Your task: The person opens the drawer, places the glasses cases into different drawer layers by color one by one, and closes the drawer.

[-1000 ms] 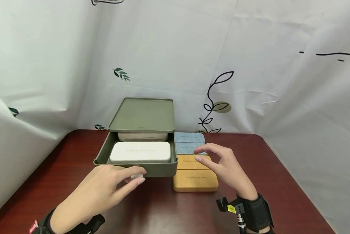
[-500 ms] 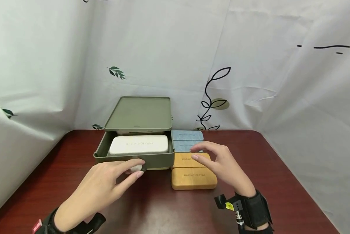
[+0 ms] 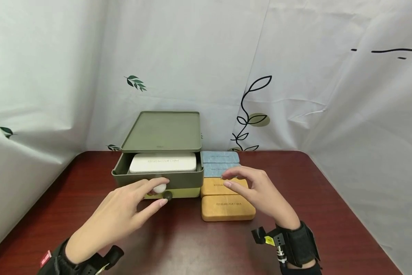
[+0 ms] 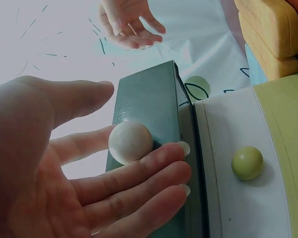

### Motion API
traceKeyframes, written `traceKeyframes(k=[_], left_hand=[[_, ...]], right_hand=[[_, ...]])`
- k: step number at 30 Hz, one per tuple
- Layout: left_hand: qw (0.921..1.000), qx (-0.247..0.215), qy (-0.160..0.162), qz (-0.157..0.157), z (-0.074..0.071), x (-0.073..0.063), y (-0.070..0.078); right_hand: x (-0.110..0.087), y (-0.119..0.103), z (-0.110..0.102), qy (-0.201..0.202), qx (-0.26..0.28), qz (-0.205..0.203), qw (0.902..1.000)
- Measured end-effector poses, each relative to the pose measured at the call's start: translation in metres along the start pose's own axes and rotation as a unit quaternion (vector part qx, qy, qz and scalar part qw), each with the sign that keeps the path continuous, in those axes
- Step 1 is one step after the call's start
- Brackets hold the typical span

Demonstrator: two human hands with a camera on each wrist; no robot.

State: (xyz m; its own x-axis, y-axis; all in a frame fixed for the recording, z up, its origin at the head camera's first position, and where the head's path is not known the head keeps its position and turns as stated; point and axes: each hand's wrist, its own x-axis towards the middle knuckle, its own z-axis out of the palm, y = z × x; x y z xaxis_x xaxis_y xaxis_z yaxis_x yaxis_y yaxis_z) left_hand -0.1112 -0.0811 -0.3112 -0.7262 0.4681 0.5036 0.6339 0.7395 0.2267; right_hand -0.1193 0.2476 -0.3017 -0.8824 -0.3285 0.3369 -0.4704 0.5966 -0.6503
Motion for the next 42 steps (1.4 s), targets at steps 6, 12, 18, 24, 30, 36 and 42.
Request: traceKeyframes(k=[6, 12, 18, 24, 30, 36, 42], left_hand=[[0.9998, -0.009, -0.013, -0.012, 0.003, 0.002, -0.006], [0.9998, -0.016, -0.007, -0.009, 0.006, 0.005, -0.013], [0.9999, -0.014, 0.006, 0.001, 0.011, 0.008, -0.019], [0.9998, -0.016, 0.009, -0.001, 0.016, 0.01, -0.022], [0.9998, -0.015, 0.007, 0.005, 0.022, 0.011, -0.027], [0.9997, -0.02, 0.015, 0.01, 0.027, 0.013, -0.031], [0.9993, -0.028, 0.02, 0.016, 0.031, 0.016, -0.034]], right_hand=[[0.0, 0.001, 0.001, -0.015, 0.011, 0.003, 0.9998], [0.001, 0.002, 0.001, -0.03, 0.012, 0.006, 0.9995], [0.002, 0.004, 0.0, -0.044, 0.007, 0.009, 0.999], [0.003, 0.006, 0.001, -0.055, 0.021, 0.013, 0.9982], [0.005, 0.008, 0.002, -0.066, 0.036, 0.015, 0.997], [0.006, 0.009, 0.003, -0.066, 0.021, 0.014, 0.9975], [0.006, 0.011, 0.003, -0.068, 0.023, 0.013, 0.9973]])
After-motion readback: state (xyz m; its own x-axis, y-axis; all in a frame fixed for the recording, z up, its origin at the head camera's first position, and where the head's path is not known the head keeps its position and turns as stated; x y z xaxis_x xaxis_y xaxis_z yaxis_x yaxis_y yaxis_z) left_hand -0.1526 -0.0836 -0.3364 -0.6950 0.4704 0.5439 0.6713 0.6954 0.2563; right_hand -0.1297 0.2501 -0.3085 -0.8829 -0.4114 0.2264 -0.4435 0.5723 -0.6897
